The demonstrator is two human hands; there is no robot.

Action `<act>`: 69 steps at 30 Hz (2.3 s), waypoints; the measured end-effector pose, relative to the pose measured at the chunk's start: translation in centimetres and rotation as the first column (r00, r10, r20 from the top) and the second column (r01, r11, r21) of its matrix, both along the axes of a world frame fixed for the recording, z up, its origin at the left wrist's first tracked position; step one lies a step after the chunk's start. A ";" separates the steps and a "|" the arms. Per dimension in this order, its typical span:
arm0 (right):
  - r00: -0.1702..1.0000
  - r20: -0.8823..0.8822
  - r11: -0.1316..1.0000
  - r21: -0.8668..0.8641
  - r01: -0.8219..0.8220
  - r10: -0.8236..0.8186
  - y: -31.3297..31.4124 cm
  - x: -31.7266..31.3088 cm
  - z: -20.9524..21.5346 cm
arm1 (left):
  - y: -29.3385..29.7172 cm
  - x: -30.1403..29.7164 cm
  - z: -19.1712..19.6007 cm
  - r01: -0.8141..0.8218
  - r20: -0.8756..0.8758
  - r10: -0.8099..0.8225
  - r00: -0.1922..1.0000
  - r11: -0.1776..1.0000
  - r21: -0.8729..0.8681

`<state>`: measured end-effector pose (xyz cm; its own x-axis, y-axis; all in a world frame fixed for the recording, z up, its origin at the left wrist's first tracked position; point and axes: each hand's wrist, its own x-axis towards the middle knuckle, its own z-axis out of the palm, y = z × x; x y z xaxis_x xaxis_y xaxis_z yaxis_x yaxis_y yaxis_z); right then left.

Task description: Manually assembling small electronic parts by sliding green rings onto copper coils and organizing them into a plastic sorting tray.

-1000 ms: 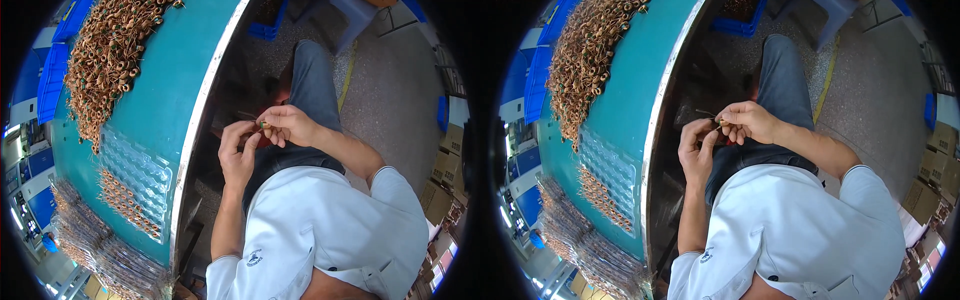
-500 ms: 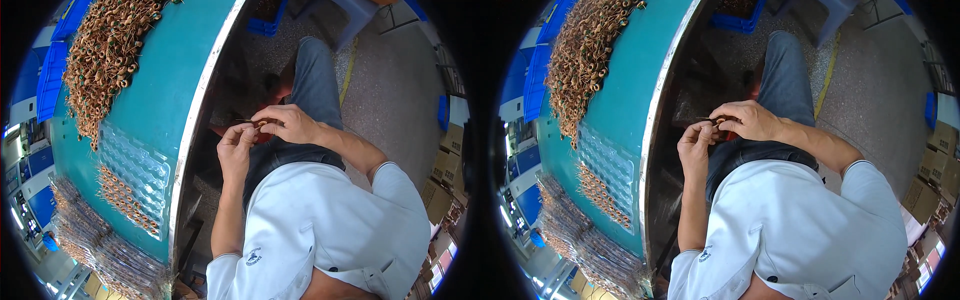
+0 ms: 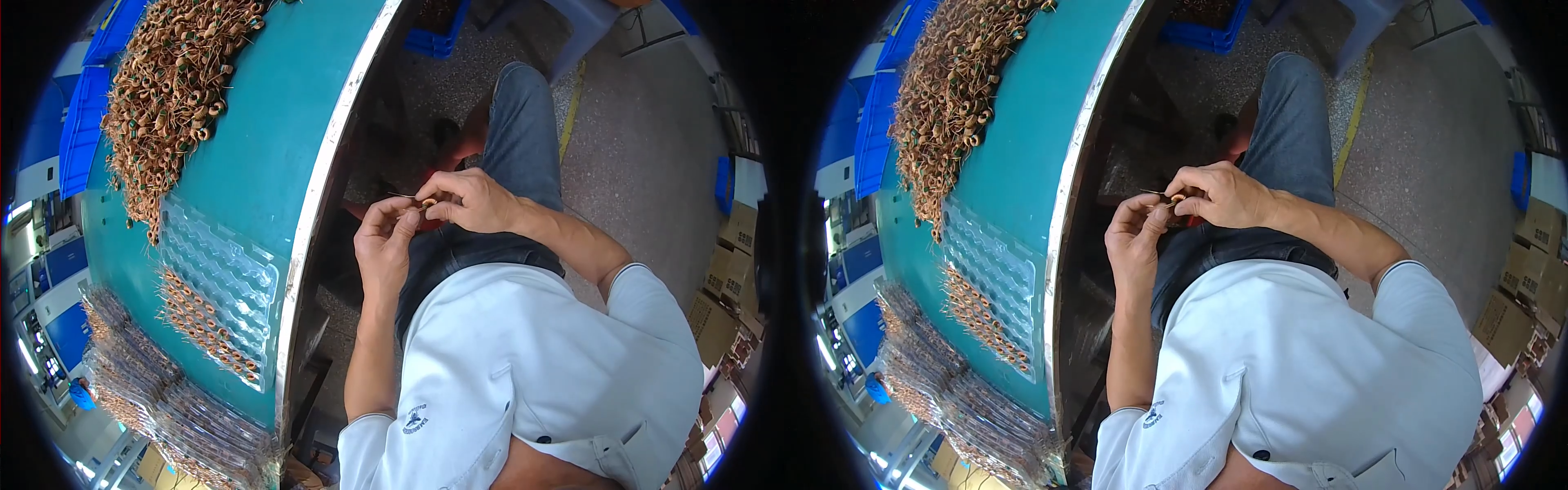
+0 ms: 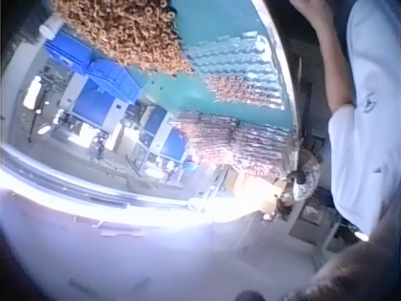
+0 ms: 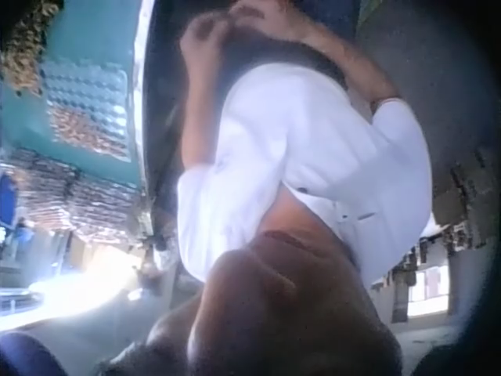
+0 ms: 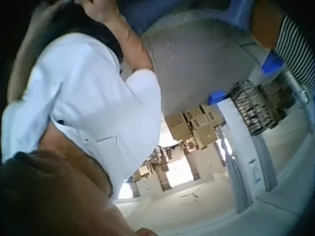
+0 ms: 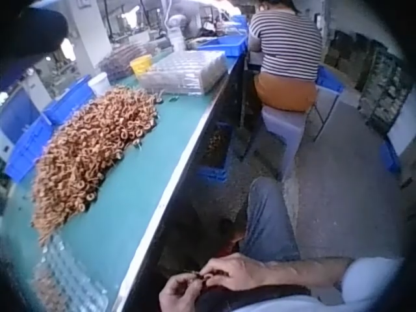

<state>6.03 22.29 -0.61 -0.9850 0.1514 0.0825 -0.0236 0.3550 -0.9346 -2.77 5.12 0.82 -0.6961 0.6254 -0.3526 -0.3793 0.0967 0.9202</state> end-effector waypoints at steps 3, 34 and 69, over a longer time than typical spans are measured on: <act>0.995 0.100 0.996 -0.086 0.015 -0.007 -0.2 0.0 0.4 | 0.2 0.5 -0.2 -0.066 -0.038 0.069 0.997 0.995 0.070; 0.991 0.082 0.969 -0.233 -0.084 0.105 -0.2 -3.1 2.8 | -2.4 0.1 1.1 0.161 0.088 -0.153 0.984 0.982 -0.095; 0.855 -0.509 0.682 0.661 0.312 0.102 9.2 -31.2 9.8 | -25.2 -5.7 13.9 -0.886 -0.951 0.205 0.231 0.447 -0.119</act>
